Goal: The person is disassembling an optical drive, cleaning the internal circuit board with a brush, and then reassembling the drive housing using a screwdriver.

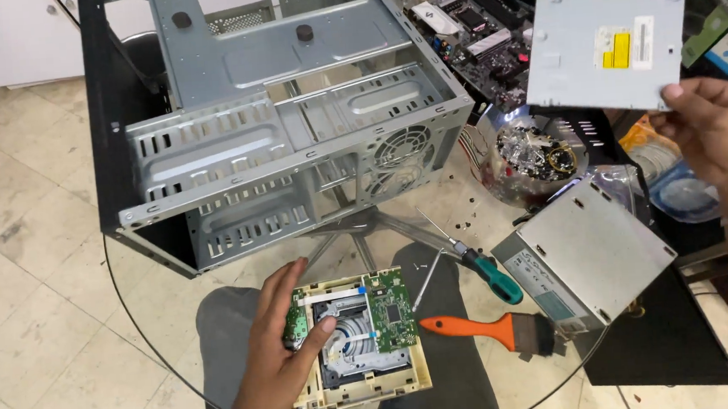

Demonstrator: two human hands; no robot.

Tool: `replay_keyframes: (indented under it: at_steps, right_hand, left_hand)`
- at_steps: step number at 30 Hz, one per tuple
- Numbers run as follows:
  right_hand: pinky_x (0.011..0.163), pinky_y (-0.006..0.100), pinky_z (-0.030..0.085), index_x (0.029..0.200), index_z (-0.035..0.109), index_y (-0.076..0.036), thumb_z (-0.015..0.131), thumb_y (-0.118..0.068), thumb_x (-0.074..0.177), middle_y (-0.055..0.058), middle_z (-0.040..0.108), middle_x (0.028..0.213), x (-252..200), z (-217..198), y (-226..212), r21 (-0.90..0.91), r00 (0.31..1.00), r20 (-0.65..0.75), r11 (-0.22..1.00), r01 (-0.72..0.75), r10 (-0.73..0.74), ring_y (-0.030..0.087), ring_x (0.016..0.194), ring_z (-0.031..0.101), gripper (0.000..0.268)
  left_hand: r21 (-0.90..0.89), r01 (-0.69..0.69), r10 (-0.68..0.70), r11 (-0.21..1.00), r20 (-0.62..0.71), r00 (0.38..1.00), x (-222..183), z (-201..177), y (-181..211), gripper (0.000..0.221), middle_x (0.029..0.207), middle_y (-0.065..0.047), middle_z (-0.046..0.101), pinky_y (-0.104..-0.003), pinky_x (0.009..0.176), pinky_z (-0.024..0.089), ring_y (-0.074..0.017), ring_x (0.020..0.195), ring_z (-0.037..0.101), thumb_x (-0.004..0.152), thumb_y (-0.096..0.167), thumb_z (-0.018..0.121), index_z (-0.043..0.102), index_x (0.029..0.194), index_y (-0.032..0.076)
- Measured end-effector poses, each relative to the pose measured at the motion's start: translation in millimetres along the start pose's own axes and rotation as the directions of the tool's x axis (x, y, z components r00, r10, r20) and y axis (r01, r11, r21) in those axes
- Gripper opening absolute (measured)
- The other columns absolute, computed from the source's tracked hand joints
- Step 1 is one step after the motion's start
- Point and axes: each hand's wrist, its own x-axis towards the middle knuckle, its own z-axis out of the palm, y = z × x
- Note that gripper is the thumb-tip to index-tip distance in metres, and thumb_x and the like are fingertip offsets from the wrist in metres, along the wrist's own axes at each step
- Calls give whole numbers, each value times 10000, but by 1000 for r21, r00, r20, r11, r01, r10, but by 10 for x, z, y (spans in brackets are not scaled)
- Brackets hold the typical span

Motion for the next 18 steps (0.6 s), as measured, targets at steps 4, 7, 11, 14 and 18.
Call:
replay_keyframes:
  at_steps: [4, 7, 11, 14, 18]
  right_hand:
    - [724, 211, 511, 1125, 641, -80, 584, -160, 1206, 53, 658, 966, -809, -82, -154, 88, 982, 95, 984, 152, -161, 115, 806, 591, 127]
    - [655, 208, 501, 1103, 670, -68, 612, -165, 1146, 89, 706, 1022, -1541, 147, -250, 158, 992, 55, 982, 100, -110, 136, 738, 605, 120]
    - [576, 240, 538, 1082, 725, 2, 671, -63, 981, 107, 699, 736, -2269, 502, -147, 352, 984, 125, 933, 74, -125, 161, 598, 637, 132]
    - [519, 280, 511, 1061, 749, 85, 675, -36, 942, 168, 711, 712, -2567, 764, -218, 317, 981, 189, 948, -24, -38, 207, 571, 603, 185]
    - [461, 265, 502, 935, 772, 65, 703, -45, 899, 160, 733, 719, -2637, 1005, -168, 304, 940, 309, 952, 45, -143, 170, 543, 590, 135]
  left_hand:
    - [18, -40, 40, 999, -17, 999, -18, -9, -40, 734, 1643, -46, 336, -510, 1182, 312, -278, 1512, 347, 917, 453, 602, 370, 1572, 216]
    - [8, -112, 112, 994, -55, 992, -48, -6, -65, 753, 1608, -78, 387, -490, 1186, 319, -274, 1492, 384, 909, 485, 606, 394, 1563, 180]
    - [55, -325, 329, 944, -220, 918, -144, -5, 60, 582, 1485, -125, 507, -454, 1176, 405, -291, 1416, 478, 968, 342, 621, 504, 1466, 66]
    - [-33, -404, 387, 914, -222, 895, -232, -85, 395, 480, 1370, -145, 635, -442, 1097, 516, -301, 1308, 606, 1006, 348, 558, 594, 1374, 42]
    - [-429, -220, 284, 876, 89, 955, -276, -134, 525, 504, 1106, -97, 760, -351, 825, 686, -221, 971, 750, 996, 324, 596, 554, 1429, 69]
